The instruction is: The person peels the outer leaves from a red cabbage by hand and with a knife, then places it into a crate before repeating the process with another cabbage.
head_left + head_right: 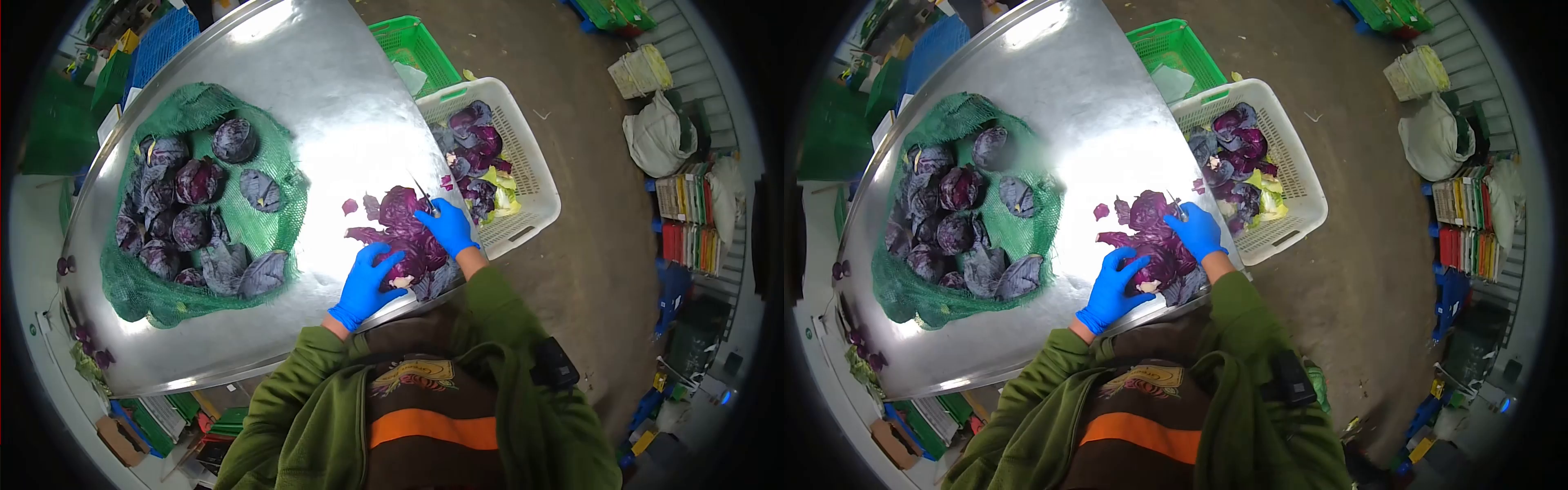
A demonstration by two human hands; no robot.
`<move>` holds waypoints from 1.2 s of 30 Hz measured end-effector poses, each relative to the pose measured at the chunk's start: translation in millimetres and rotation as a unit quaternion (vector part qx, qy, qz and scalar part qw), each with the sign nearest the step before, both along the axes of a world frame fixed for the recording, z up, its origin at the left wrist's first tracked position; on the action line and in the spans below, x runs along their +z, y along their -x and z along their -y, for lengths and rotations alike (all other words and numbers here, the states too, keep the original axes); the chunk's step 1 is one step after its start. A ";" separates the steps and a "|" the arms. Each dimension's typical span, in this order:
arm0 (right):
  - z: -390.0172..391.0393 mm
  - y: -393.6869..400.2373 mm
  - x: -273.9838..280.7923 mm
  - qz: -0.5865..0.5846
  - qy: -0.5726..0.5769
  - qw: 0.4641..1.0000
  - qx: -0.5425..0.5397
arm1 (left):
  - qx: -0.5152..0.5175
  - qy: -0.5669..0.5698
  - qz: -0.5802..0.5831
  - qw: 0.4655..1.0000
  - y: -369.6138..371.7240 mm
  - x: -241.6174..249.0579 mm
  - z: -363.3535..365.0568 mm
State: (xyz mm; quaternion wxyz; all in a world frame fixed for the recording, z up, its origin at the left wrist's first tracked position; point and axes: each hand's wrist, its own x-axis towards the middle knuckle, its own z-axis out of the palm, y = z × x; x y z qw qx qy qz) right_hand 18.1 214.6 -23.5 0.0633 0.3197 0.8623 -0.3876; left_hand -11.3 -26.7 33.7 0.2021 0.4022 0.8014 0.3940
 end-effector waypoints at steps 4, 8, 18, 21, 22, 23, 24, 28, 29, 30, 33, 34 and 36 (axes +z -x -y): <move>13.7 -6.6 45.5 0.029 0.075 0.996 0.032 | 0.040 -0.025 -0.028 0.999 -12.8 -5.6 13.4; 35.4 -22.2 26.0 0.050 0.103 0.991 0.064 | 0.217 -0.016 0.101 0.971 -30.8 -0.6 -7.7; 28.2 -16.8 7.3 -0.129 -0.104 0.986 0.006 | 0.435 -0.197 0.644 0.597 -5.5 -48.5 -36.0; 36.6 -24.2 52.2 -0.148 -0.026 0.987 -0.059 | 0.398 -0.242 0.755 0.462 -9.1 -32.4 -47.5; 40.2 -31.9 57.6 -0.110 -0.002 0.994 0.012 | 0.415 -0.247 0.742 0.465 -11.0 -33.8 -50.8; 43.9 -39.7 60.3 -0.071 0.023 0.994 0.081 | 0.415 -0.247 0.743 0.464 -11.2 -34.6 -51.5; 51.2 -45.0 56.7 -0.096 -0.002 0.991 0.091 | 0.434 -0.225 0.729 0.480 -11.1 -34.6 -52.7; 59.3 -47.8 51.4 -0.088 0.002 0.995 0.044 | 0.472 -0.194 0.680 0.527 -15.1 -35.4 -56.9; 55.4 -45.7 53.3 -0.064 0.008 0.996 0.058 | 0.473 -0.193 0.679 0.527 -15.9 -35.1 -57.5; 51.3 -42.7 55.8 -0.042 0.013 0.996 0.072 | 0.489 -0.172 0.659 0.545 -15.5 -29.4 -59.6; 40.3 -37.1 45.9 -0.040 0.026 0.997 0.059 | 0.516 -0.151 0.634 0.556 -15.2 -27.0 -66.0; 37.4 -37.2 39.9 -0.041 0.025 0.997 0.058 | 0.531 -0.155 0.627 0.548 -15.2 -30.2 -66.9; 33.0 -41.6 29.0 -0.101 0.056 0.993 0.007 | 0.511 -0.165 0.633 0.558 -15.2 -35.4 -63.3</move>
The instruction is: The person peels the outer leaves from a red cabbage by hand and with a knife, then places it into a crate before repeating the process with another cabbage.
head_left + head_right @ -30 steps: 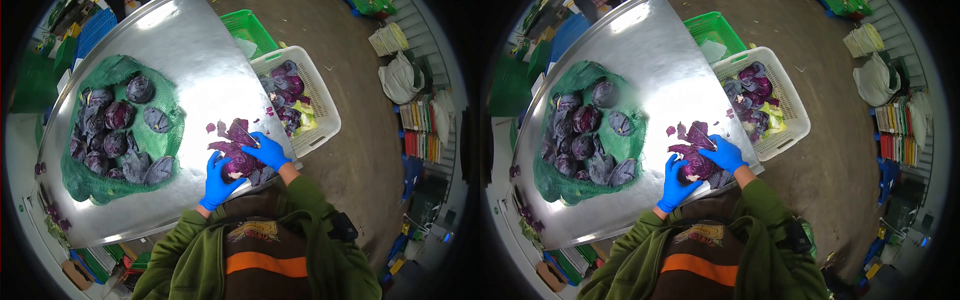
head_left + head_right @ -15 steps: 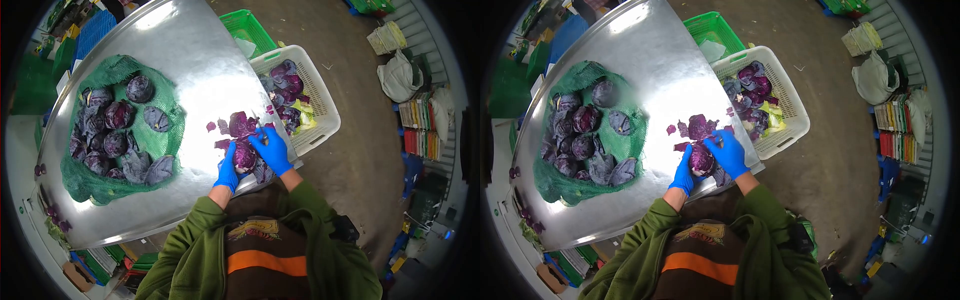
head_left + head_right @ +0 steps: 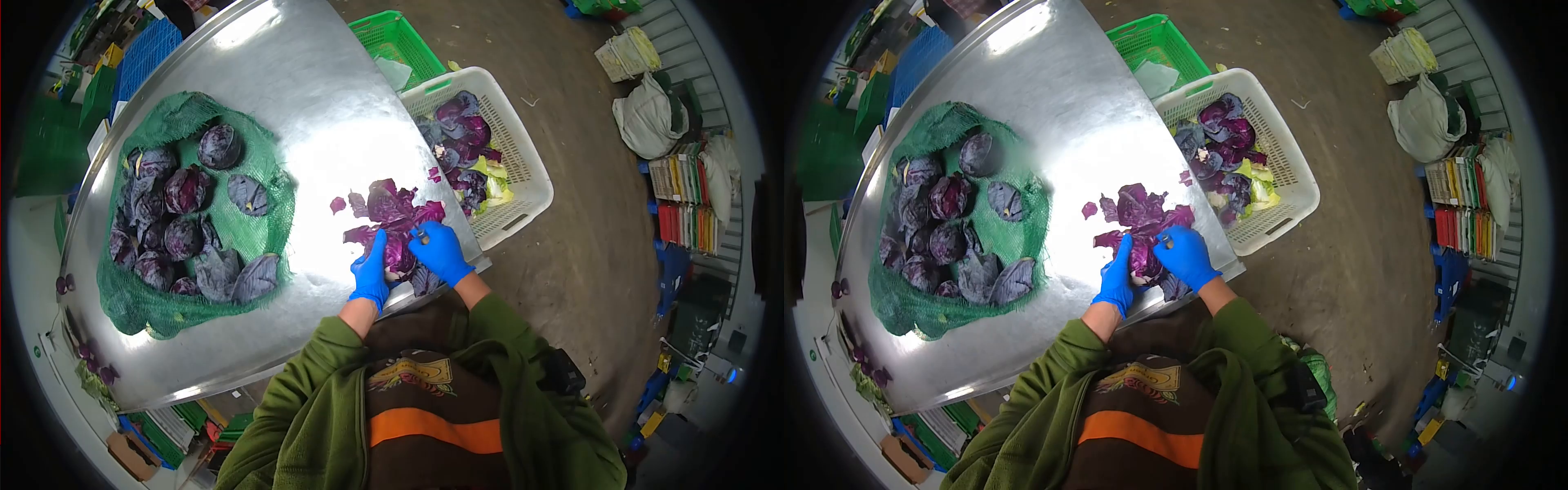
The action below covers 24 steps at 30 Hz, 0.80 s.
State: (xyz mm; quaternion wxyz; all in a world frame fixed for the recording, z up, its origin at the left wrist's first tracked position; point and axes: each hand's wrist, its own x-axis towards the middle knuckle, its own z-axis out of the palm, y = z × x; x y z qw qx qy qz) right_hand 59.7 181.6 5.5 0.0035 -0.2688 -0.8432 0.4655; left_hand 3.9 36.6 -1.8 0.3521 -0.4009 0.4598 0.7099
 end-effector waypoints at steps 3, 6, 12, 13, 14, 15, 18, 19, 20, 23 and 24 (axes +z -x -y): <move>-0.8 -6.1 -12.0 0.000 0.152 0.987 -0.045 | -0.011 -0.034 0.001 0.999 9.1 -1.4 5.3; 9.1 -15.7 -19.8 -0.119 0.116 0.986 -0.018 | -0.052 -0.032 0.030 0.998 12.1 7.2 8.7; -13.8 -7.1 -9.7 -0.012 0.053 0.990 0.132 | -0.102 -0.072 0.070 0.990 17.0 -16.8 14.0; -10.5 -6.7 -7.1 -0.011 0.053 0.990 0.131 | -0.100 -0.087 0.076 0.988 17.8 -21.7 14.9; -3.8 -5.4 -5.3 -0.028 0.001 0.992 0.121 | -0.098 -0.102 0.081 0.987 17.5 -26.2 16.4; 0.4 -4.2 -4.8 -0.045 -0.052 0.991 0.112 | -0.099 -0.102 0.082 0.986 17.7 -24.9 16.6; 5.4 -2.2 -17.9 -0.003 0.023 1.000 -0.009 | -0.113 -0.104 0.068 0.986 16.7 -21.5 21.0; 5.9 -4.1 -19.9 -0.003 0.024 1.000 -0.009 | -0.123 -0.110 0.056 0.985 16.2 -20.2 22.5; 3.2 -3.2 -20.9 0.035 0.147 0.987 -0.062 | -0.133 -0.117 0.041 0.983 19.7 -18.3 21.8; 6.3 -6.7 -12.4 0.076 0.287 0.951 -0.089 | -0.261 -0.043 0.068 0.962 36.0 3.8 36.9; 10.6 -9.1 -14.0 0.035 0.231 0.970 -0.060 | -0.327 0.050 0.006 0.944 37.9 -1.4 42.0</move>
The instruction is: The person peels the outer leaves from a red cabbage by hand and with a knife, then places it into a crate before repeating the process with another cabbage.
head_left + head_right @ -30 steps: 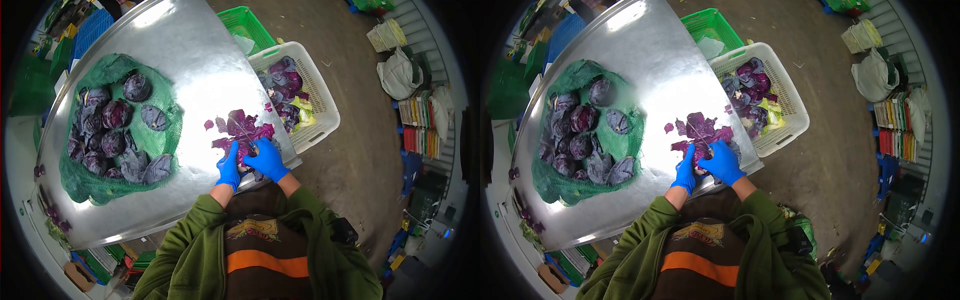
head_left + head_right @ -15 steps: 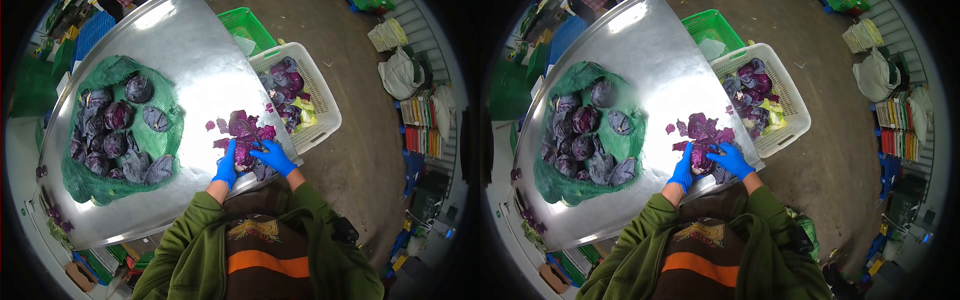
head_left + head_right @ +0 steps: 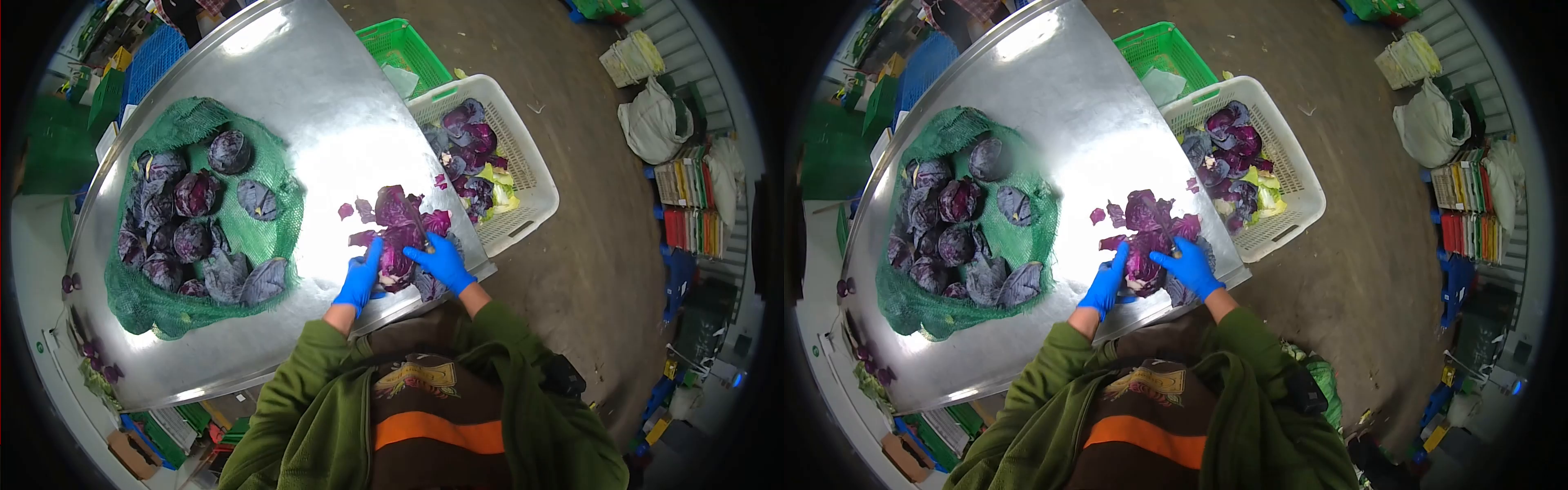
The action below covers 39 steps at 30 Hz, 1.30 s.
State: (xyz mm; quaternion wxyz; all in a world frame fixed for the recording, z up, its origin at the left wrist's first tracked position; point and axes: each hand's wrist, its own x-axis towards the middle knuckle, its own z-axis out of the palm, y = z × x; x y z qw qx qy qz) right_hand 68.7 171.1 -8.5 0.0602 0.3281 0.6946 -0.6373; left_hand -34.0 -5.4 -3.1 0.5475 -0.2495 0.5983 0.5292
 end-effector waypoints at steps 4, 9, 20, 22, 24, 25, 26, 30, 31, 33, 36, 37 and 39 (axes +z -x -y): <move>15.7 4.0 -14.0 -0.083 -0.045 0.996 -0.006 | -0.212 0.022 -0.461 0.862 -12.5 5.1 5.7; -11.0 29.4 -27.7 -0.054 -0.271 0.961 0.023 | -0.081 -0.122 -0.351 0.925 -6.2 -11.2 17.7; -37.2 31.2 54.9 -0.067 -0.380 0.920 -0.071 | 0.252 -0.210 0.076 0.942 -7.7 16.8 1.9; -7.5 22.8 50.9 -0.116 -0.320 0.940 0.040 | 0.228 -0.168 0.078 0.956 -13.2 2.8 -6.0; 15.4 16.0 44.1 -0.129 -0.331 0.934 0.045 | 0.215 -0.153 0.078 0.961 -18.3 -6.2 -9.1; 22.4 13.9 46.7 -0.144 -0.341 0.928 0.052 | 0.206 -0.136 0.076 0.966 -20.4 -7.9 -9.7; 23.6 9.3 49.8 -0.143 -0.338 0.929 0.052 | 0.202 -0.113 0.069 0.970 -21.8 -9.7 -9.6; 14.9 -18.3 55.8 -0.108 -0.330 0.928 0.135 | 0.206 -0.087 0.082 0.971 -19.0 -6.0 -9.7; 12.7 -25.6 56.4 -0.125 -0.358 0.911 0.163 | 0.211 -0.105 0.083 0.968 -18.6 -10.9 -9.2; 9.4 -34.5 59.1 -0.115 -0.354 0.912 0.173 | 0.215 -0.123 0.083 0.965 -17.0 -15.5 -8.1; 8.1 -43.5 56.6 -0.101 -0.361 0.906 0.197 | 0.221 -0.130 0.092 0.962 -16.0 -20.9 -5.1; 7.9 -45.0 54.0 -0.100 -0.373 0.898 0.210 | 0.223 -0.142 0.092 0.960 -15.2 -26.8 -4.3; 8.7 -47.8 49.7 -0.101 -0.398 0.887 0.210 | 0.227 -0.152 0.093 0.957 -15.5 -26.9 -4.0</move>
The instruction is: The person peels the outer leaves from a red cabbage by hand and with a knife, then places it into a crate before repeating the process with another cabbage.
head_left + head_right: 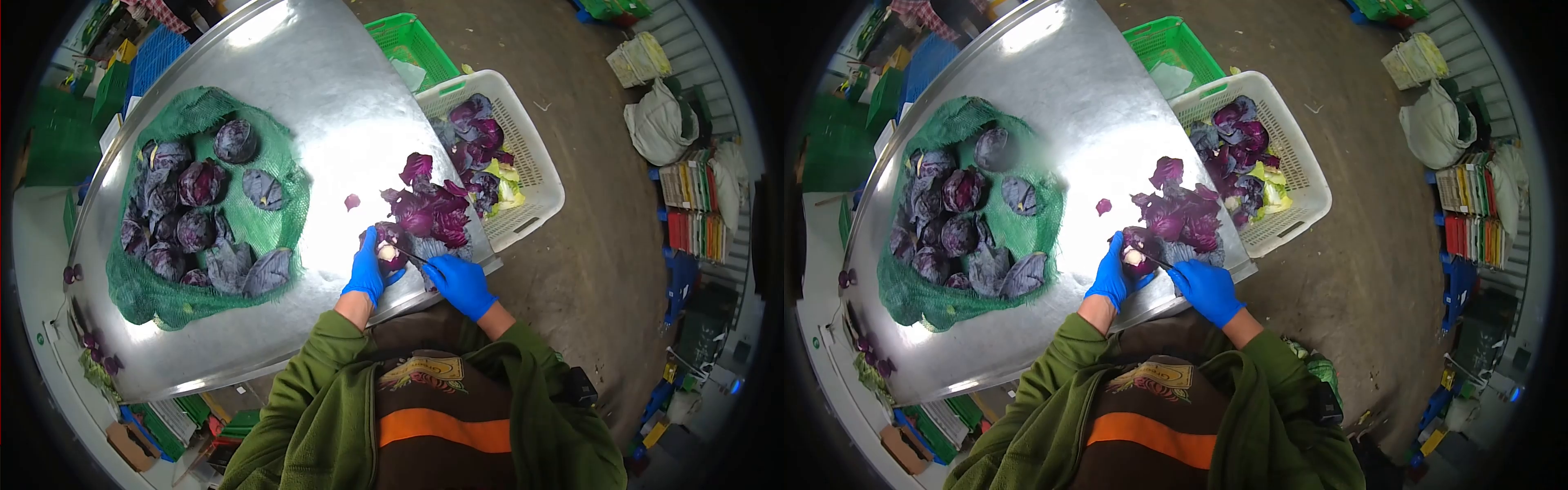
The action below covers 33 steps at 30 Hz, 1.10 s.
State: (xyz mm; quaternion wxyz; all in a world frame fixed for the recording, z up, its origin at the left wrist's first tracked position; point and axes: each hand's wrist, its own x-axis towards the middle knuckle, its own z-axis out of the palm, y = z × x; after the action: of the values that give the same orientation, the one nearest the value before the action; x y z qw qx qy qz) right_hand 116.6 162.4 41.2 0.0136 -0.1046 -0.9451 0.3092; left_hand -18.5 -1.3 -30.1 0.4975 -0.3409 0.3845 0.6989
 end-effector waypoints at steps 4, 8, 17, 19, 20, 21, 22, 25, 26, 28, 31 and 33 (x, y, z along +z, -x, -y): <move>-8.7 -8.3 -5.9 0.036 -0.099 0.992 -0.064 | -0.015 0.080 -0.012 0.997 0.9 21.2 -6.5; -13.4 6.6 -16.3 -0.036 0.005 0.985 -0.166 | -0.036 0.211 -0.059 0.975 -5.0 47.1 -21.2; 1.9 68.1 -14.6 0.105 0.172 0.977 -0.073 | 0.000 0.189 -0.125 0.974 -8.7 30.5 -16.1; -3.2 67.5 -31.2 0.121 0.225 0.963 -0.086 | -0.021 0.222 -0.151 0.963 -14.9 45.2 -25.3; -6.4 67.1 -38.7 0.135 0.278 0.946 -0.097 | -0.022 0.218 -0.151 0.964 -19.0 39.6 -27.0; -9.0 66.4 -42.5 0.134 0.275 0.947 -0.099 | -0.023 0.247 -0.211 0.945 -25.3 25.8 -26.1; -10.1 64.7 -44.6 0.149 0.312 0.931 -0.120 | -0.024 0.276 -0.269 0.922 -29.4 22.2 -26.3; -7.3 61.8 -42.0 0.162 0.349 0.911 -0.147 | -0.023 0.281 -0.272 0.920 -34.1 20.7 -25.0; -6.4 61.5 -39.2 0.156 0.349 0.911 -0.156 | -0.036 0.298 -0.270 0.915 -34.7 22.0 -25.6; -4.7 62.3 -34.1 0.165 0.334 0.914 -0.159 | -0.048 0.307 -0.291 0.905 -41.2 13.6 -23.0; -1.5 63.1 -27.2 0.148 0.306 0.924 -0.175 | -0.075 0.336 -0.329 0.879 -43.8 6.1 -24.1; 1.6 56.5 -34.2 0.129 0.293 0.930 -0.182 | -0.089 0.360 -0.343 0.863 -46.7 1.6 -22.9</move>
State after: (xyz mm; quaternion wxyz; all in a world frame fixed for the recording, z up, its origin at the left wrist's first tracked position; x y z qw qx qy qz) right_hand 60.0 160.7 7.0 -0.0835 -0.3131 -0.7711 0.5482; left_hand 28.2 21.5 -28.5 0.2369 -0.1993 0.7840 0.5380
